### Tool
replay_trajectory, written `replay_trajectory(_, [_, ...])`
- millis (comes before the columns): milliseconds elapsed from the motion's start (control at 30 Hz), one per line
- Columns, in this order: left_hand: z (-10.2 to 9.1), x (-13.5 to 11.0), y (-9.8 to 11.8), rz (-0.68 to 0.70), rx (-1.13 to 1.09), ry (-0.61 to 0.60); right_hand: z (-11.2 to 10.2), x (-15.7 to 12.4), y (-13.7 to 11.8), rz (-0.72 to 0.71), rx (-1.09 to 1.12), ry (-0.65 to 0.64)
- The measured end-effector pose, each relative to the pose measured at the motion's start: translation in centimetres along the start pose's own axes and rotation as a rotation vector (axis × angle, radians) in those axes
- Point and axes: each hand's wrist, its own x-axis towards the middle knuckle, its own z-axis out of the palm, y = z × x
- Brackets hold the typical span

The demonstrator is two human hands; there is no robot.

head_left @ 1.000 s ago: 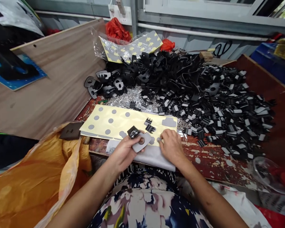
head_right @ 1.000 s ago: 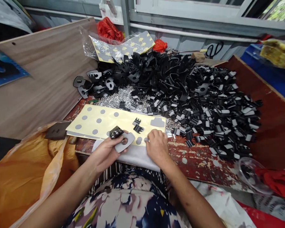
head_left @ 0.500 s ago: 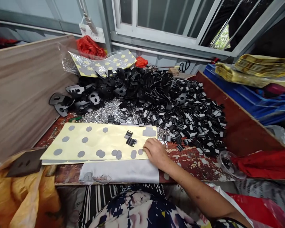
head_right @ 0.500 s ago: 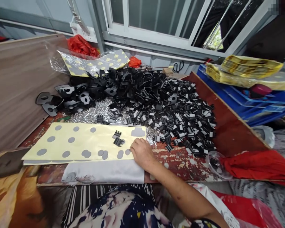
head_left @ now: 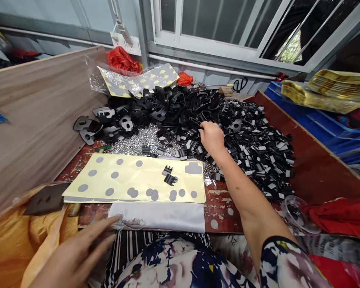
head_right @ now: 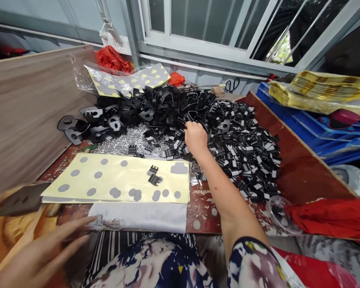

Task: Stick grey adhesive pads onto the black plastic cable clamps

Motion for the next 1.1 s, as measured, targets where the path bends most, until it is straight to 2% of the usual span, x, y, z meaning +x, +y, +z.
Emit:
replay_trajectory(67, [1.4,1.3,2.6,0.015,-0.118,-0.106,1.5,3.0,0.3,-0.047,-0.1,-0.036])
replay_trajectory(167, [3.3,3.5,6.5,-0.024,-0.34,-0.308,3.4,5.0,0.3,-0.124,-0.123,-0.079])
replay_trajectory(233, [4.4,4.9,8.2,-0.055,-0.502,-0.435,3.5,5.0,0.5,-0.097,-0.026,-0.033])
replay_trajectory(300, [5.6,6.5,9.4,-0.106,-0.706,-0.496,2.7,3.6,0.6,-0.006,0.181,0.105])
replay_trajectory(367, [6.8,8.3,10.7,-0.206,-0.938,-0.441,1.4,0.5,-0.1,0.148,0.511,0.253])
replay_trajectory(400, [7.5,9.2,11.4,-0.267,-1.05,-0.372,0.8,-1.7,-0.9,0.237,0.707,0.287])
replay_trajectory(433, [8.2,10.2,12.2,-0.32,-1.158,-0.29,0.3,-4.2,-1.9,0.328,0.915,0.267])
replay_trajectory(467, [9.0,11.1,13.0,-0.358,-1.261,-0.197,0.0,-7.0,-3.2,0.39,1.107,0.183])
replay_trajectory(533, [10.3,12.7,14.7,-0.388,-1.436,-0.047,-0.3,-12.4,-5.5,0.465,1.344,-0.039])
replay_trajectory(600, [11.3,13.8,15.9,-0.383,-1.536,0.011,-0.1,-16.4,-6.5,0.532,1.476,-0.234])
replay_trajectory(633, [11.6,14.2,16.2,-0.381,-1.547,0.011,0.0,-17.6,-6.2,0.542,1.482,-0.276])
replay_trajectory(700, [11.7,15.0,16.4,-0.401,-1.533,-0.022,0.3,-18.3,-4.4,0.513,1.327,-0.204])
replay_trajectory(800, [10.9,16.1,16.2,-0.49,-1.533,-0.109,1.4,-17.1,-0.6,0.307,0.842,0.03])
replay_trajectory(900, [10.1,16.9,15.9,-0.513,-1.456,-0.241,3.0,-16.0,1.2,0.057,0.514,0.031])
replay_trajectory(967, [10.1,17.3,15.7,-0.439,-1.258,-0.397,3.9,-15.9,1.2,-0.025,0.366,0.013])
replay_trajectory(1033, [10.5,17.6,15.6,-0.307,-0.958,-0.552,4.4,-16.1,0.9,-0.037,0.252,0.04])
replay_trajectory(1100, [11.2,18.1,15.5,-0.152,-0.654,-0.642,4.4,-16.4,0.6,-0.036,0.185,0.075])
